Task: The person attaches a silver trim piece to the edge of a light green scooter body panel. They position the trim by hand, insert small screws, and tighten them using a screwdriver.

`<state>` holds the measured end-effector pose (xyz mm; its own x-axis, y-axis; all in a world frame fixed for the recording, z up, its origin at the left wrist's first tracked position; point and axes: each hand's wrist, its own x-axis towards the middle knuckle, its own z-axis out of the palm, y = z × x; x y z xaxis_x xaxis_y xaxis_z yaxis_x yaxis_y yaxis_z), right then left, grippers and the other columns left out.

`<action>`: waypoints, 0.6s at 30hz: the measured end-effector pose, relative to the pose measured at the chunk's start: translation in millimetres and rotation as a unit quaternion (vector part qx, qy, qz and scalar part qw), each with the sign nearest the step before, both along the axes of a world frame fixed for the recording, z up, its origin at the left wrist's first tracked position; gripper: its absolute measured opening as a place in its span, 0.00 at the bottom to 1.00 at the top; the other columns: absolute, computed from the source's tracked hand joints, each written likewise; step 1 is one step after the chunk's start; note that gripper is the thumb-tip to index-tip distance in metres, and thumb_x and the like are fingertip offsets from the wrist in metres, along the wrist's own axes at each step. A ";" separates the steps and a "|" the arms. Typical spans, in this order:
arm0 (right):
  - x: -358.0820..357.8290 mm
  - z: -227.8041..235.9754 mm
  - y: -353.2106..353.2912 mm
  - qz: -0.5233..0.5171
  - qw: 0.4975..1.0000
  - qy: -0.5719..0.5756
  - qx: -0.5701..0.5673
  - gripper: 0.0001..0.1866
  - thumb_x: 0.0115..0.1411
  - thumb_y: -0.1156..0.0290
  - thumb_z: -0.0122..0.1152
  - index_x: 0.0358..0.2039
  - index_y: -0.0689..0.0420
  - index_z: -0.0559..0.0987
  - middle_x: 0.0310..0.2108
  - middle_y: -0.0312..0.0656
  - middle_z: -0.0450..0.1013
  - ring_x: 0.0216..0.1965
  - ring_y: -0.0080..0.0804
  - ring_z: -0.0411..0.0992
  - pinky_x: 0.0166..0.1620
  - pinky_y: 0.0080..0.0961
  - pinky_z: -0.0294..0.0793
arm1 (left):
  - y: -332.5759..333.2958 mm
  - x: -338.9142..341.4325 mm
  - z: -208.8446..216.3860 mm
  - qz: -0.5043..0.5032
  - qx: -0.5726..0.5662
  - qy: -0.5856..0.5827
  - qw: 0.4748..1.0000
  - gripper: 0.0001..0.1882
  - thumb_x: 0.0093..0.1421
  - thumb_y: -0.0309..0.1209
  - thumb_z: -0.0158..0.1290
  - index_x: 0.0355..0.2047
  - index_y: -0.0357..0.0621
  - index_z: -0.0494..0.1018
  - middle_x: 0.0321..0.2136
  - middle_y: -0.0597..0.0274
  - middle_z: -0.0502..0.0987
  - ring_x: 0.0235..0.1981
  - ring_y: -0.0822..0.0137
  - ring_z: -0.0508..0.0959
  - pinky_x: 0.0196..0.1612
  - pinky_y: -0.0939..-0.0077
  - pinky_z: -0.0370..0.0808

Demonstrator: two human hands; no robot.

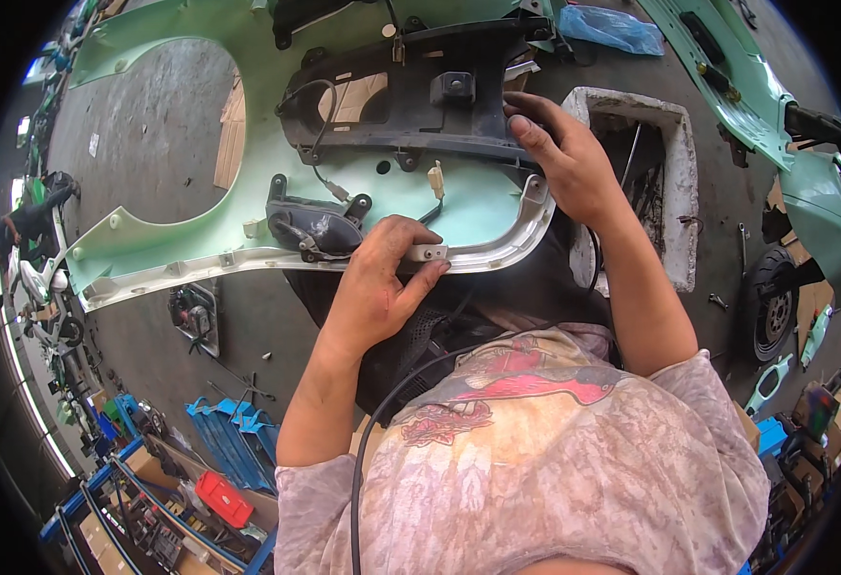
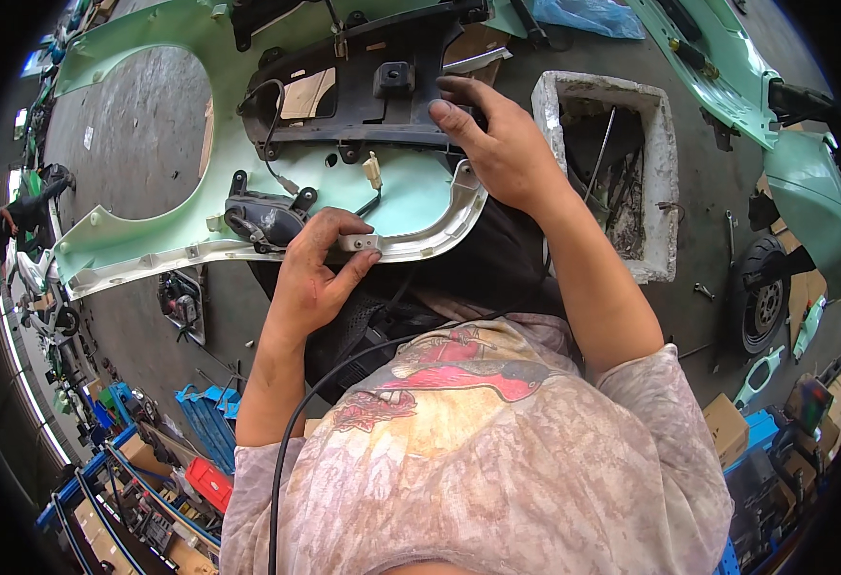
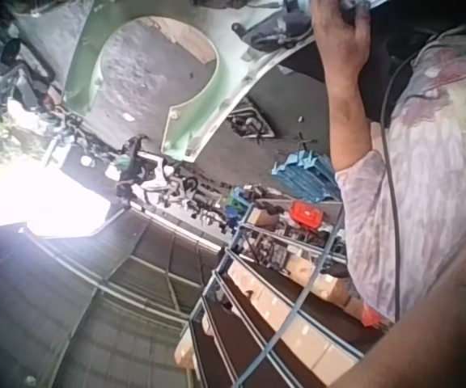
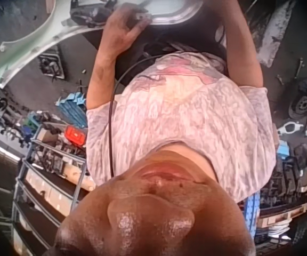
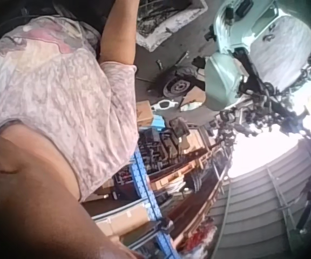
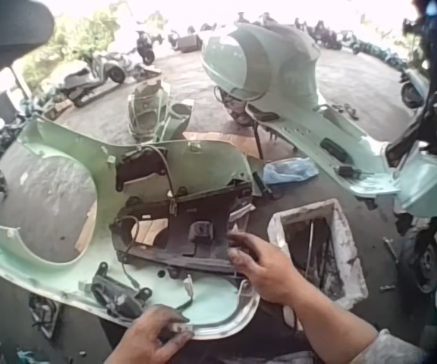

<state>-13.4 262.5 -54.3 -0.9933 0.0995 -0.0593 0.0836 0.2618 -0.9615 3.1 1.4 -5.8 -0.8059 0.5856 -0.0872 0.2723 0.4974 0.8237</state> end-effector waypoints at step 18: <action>12.6 -1.8 4.5 0.071 0.952 -0.097 -0.281 0.27 0.59 0.58 0.63 0.55 0.59 0.73 0.46 0.40 0.72 0.47 0.26 0.68 0.54 0.25 0.68 | 1.3 8.9 10.9 -0.019 -0.030 0.048 0.998 0.09 0.56 0.26 0.57 0.36 0.35 0.72 0.31 0.53 0.71 0.32 0.55 0.73 0.38 0.68 0.70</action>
